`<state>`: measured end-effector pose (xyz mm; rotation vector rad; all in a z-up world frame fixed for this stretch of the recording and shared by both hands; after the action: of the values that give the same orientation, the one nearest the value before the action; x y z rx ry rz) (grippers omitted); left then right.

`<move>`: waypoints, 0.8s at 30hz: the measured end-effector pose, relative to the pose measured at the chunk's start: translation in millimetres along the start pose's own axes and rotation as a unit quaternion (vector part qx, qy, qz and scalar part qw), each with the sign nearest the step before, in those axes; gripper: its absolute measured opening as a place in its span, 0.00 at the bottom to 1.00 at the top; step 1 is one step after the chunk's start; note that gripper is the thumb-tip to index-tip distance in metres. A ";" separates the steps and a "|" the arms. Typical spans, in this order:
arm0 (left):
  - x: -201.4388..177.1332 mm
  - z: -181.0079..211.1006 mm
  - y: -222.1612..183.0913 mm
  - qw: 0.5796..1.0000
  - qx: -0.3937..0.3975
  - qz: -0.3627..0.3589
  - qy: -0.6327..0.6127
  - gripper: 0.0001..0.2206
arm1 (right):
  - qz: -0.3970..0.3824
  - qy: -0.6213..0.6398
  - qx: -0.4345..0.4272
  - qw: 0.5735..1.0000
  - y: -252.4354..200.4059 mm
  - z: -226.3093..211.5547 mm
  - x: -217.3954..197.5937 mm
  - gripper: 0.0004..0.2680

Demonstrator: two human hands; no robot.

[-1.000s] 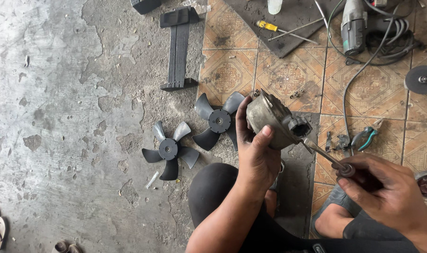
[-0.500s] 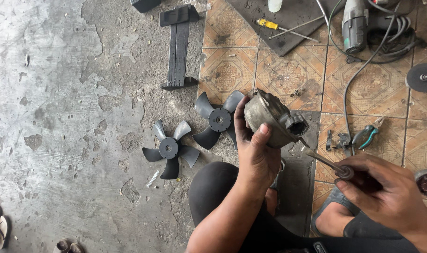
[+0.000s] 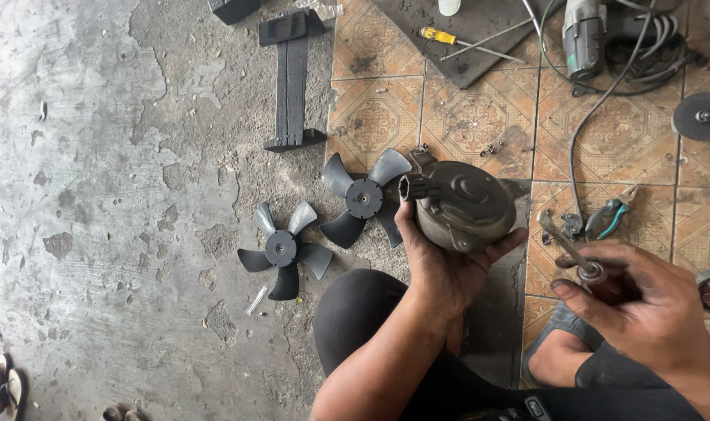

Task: The person sits on the floor and uses a screwdriver to pry and adjust parts of a cylindrical motor housing. They rotate the motor to access different sides and later use pliers to grip a component on the housing. Two fan blades and other tools are visible nearby on the floor.

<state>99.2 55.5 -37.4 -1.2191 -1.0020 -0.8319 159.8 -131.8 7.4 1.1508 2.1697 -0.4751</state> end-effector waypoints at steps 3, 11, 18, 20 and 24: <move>-11.4 -25.7 -1.8 0.996 -0.079 -0.033 -0.033 0.47 | 0.034 0.043 -0.060 0.997 -1.7 -11.5 -5.3 0.20; -5.1 -58.2 -28.6 0.964 -0.223 -0.140 -0.030 0.51 | 0.099 0.094 -0.173 0.975 2.1 -44.8 -24.0 0.28; -44.2 -51.1 -19.6 0.966 -0.223 0.036 0.127 0.46 | 0.022 0.217 -0.188 0.958 1.1 -42.0 -11.2 0.23; -40.1 -49.4 -23.8 0.965 -0.227 0.024 0.129 0.46 | 0.039 0.169 -0.204 0.964 -3.4 -39.0 -13.7 0.23; -2.0 -39.5 -31.2 0.960 -0.193 -0.098 0.177 0.46 | 0.065 0.114 -0.282 0.950 -14.5 -46.2 -15.8 0.22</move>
<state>76.2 11.3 -30.4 -1.2457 -0.6899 -1.3978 137.7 -123.1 52.5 1.0407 2.1886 0.3416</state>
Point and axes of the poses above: each hand's wrist, its own y-axis towards the middle knuckle, its own x-axis out of the palm, z = x × y, the point moved 10 cm from there along y, towards the middle knuckle, and after that the axes turned 4 degrees about -y, right-handed, at the moved point
